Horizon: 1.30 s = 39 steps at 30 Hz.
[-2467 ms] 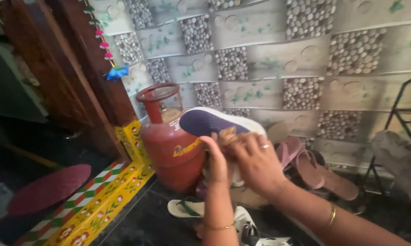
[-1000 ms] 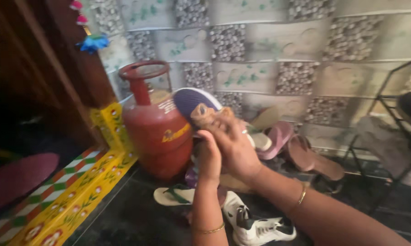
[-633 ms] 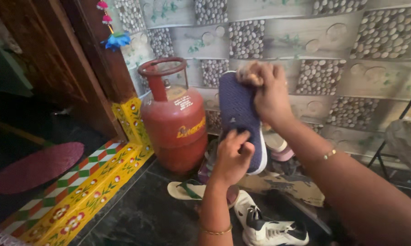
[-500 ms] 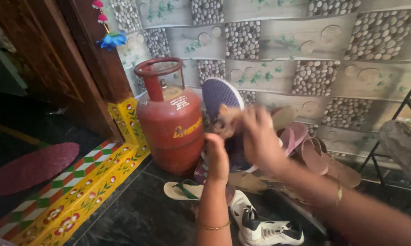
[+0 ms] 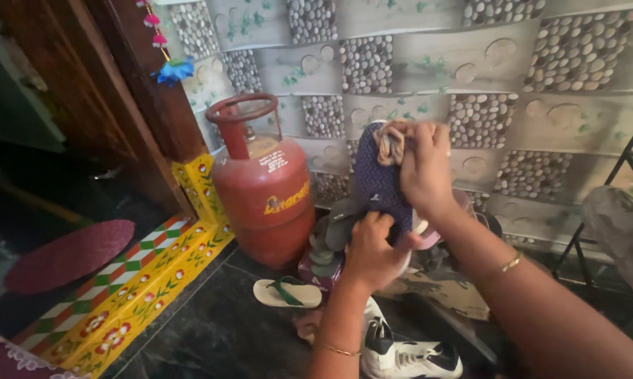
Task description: The person wipes several pairs of shoes with a cloth, including white sneakers, navy slip-ons, and purple slip-ons. They handle each shoe individually, wiping the upper and sole, then place them on a metal shoe rack.
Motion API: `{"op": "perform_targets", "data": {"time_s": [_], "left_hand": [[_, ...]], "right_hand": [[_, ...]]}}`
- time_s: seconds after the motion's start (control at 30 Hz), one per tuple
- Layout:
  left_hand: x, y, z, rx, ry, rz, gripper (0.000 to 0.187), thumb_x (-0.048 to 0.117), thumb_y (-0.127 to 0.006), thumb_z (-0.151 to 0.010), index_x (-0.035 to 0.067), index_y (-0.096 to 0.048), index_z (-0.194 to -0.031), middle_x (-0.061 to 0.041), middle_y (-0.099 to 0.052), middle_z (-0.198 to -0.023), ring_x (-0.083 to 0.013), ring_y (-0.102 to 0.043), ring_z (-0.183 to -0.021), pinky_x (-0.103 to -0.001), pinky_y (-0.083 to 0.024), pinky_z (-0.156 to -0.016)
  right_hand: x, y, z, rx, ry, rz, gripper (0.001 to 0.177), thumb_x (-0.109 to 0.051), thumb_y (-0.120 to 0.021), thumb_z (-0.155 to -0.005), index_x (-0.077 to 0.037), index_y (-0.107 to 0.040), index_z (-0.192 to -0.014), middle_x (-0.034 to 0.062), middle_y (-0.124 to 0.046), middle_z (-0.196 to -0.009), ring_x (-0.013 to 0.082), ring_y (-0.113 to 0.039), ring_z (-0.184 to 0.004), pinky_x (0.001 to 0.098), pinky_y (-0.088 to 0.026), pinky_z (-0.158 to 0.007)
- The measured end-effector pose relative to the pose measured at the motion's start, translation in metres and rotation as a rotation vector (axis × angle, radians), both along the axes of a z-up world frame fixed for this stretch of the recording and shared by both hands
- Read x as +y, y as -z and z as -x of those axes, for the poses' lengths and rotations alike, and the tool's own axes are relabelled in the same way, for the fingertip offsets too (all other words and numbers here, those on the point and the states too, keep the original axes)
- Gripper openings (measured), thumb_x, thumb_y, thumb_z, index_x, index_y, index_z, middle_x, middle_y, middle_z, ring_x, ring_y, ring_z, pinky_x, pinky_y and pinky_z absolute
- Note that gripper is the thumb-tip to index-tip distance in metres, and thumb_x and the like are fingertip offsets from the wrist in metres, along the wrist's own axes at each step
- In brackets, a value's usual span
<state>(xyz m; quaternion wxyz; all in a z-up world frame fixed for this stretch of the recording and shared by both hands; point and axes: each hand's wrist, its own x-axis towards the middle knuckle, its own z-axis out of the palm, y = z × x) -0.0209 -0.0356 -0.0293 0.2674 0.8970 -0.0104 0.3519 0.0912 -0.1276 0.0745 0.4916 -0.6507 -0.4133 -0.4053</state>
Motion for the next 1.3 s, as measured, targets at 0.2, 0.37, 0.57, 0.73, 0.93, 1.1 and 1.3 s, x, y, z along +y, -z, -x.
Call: {"op": "perform_targets", "data": {"time_s": [0.2, 0.37, 0.57, 0.73, 0.93, 1.1, 1.3], "left_hand": [[-0.006, -0.008, -0.003, -0.078, -0.093, -0.447, 0.072, 0.054, -0.075, -0.074, 0.006, -0.067, -0.128, -0.023, -0.064, -0.127, -0.0422, -0.058, -0.117, -0.050, -0.042, -0.102], [-0.012, 0.007, -0.001, -0.115, -0.075, -0.520, 0.108, 0.075, -0.079, -0.043, 0.005, -0.069, -0.125, -0.023, -0.065, -0.124, -0.0422, -0.057, -0.118, -0.048, -0.039, -0.104], [-0.025, 0.013, -0.005, 0.240, -0.033, -0.334, 0.092, 0.078, -0.078, -0.059, 0.008, -0.071, -0.118, -0.019, -0.066, -0.125, -0.0396, -0.057, -0.124, -0.047, -0.041, -0.111], [-0.019, 0.016, -0.016, 0.103, 0.130, -0.318, 0.100, 0.058, -0.092, -0.058, 0.008, -0.061, -0.138, -0.022, -0.064, -0.130, -0.0464, -0.054, -0.116, -0.064, -0.030, -0.095], [-0.009, 0.040, -0.019, -0.056, 0.483, 0.182, 0.102, 0.029, -0.093, -0.047, 0.008, -0.053, -0.138, -0.018, -0.057, -0.130, -0.0331, -0.053, -0.122, -0.042, -0.042, -0.107], [-0.010, 0.064, -0.045, 0.123, 0.736, 0.827, 0.076, 0.069, -0.051, -0.092, 0.004, -0.065, -0.129, -0.009, -0.067, -0.124, -0.0209, -0.059, -0.118, -0.040, -0.046, -0.110], [-0.040, 0.012, -0.044, 0.079, 0.657, 1.900, 0.122, 0.100, -0.025, -0.068, 0.005, -0.061, -0.134, -0.008, -0.068, -0.131, -0.0256, -0.057, -0.124, -0.040, -0.041, -0.108]], "right_hand": [[-0.026, 0.051, 0.060, -0.102, 0.012, 0.592, 0.053, -0.007, -0.067, -0.070, -0.012, -0.062, -0.122, 0.0210, -0.051, -0.127, 0.0464, -0.048, -0.112, 0.0531, -0.047, -0.091], [-0.032, 0.029, 0.036, -0.244, 0.150, 0.780, 0.071, -0.009, -0.071, -0.066, -0.020, -0.059, -0.135, 0.0107, -0.056, -0.131, 0.0370, -0.051, -0.114, 0.0516, -0.045, -0.096], [-0.036, 0.044, -0.025, 0.172, 0.332, 0.212, 0.041, -0.008, -0.062, -0.099, -0.019, -0.059, -0.139, 0.0194, -0.053, -0.139, 0.0473, -0.048, -0.120, 0.0547, -0.044, -0.097], [-0.040, 0.102, 0.021, 0.038, 0.192, 0.508, 0.051, -0.005, -0.066, -0.075, -0.011, -0.061, -0.126, 0.0201, -0.057, -0.123, 0.0524, -0.046, -0.110, 0.0580, -0.038, -0.095], [-0.077, 0.116, 0.076, 0.677, -0.199, 0.045, 0.043, -0.004, -0.053, -0.081, -0.011, -0.059, -0.123, 0.0147, -0.055, -0.118, 0.0324, -0.064, -0.110, 0.0439, -0.056, -0.084], [-0.096, 0.111, 0.085, 0.301, 0.081, 0.268, 0.041, -0.004, -0.060, -0.078, -0.004, -0.059, -0.119, 0.0220, -0.056, -0.112, 0.0438, -0.053, -0.105, 0.0514, -0.044, -0.091], [-0.089, 0.085, 0.079, 0.100, 0.354, 0.274, 0.042, -0.006, -0.065, -0.080, -0.005, -0.060, -0.122, 0.0231, -0.056, -0.117, 0.0473, -0.050, -0.106, 0.0554, -0.042, -0.092]]}}
